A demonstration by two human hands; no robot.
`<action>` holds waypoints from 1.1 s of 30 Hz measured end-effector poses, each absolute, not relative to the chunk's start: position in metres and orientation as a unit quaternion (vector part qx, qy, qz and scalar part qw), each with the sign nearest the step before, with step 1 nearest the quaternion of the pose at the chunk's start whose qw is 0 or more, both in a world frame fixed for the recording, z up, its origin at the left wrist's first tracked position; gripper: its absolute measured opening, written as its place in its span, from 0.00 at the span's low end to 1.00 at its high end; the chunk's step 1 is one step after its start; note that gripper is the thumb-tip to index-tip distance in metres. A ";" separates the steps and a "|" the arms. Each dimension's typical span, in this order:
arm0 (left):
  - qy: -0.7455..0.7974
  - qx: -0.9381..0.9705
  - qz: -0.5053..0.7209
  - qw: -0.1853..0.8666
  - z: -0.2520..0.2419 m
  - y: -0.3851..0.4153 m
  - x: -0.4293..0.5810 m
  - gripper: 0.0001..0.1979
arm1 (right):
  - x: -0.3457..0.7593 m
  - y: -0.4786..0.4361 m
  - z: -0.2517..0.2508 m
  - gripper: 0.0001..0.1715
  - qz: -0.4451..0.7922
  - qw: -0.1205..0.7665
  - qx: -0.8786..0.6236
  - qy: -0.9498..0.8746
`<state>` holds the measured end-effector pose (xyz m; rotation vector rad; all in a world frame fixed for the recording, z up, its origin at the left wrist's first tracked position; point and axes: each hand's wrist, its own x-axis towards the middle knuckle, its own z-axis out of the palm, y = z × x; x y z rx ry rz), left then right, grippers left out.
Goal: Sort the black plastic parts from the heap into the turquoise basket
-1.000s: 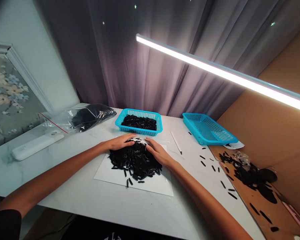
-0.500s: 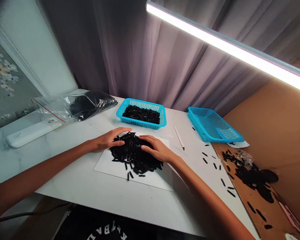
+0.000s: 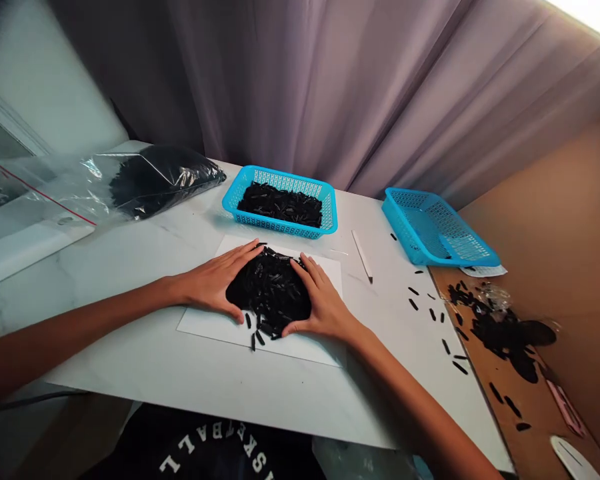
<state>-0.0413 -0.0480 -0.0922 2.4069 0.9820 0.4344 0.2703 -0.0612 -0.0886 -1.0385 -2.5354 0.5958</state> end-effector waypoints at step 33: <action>0.347 0.804 0.223 0.429 -0.007 -0.012 -0.019 0.08 | 0.221 -0.043 -0.029 0.25 0.539 0.409 -0.415 -0.608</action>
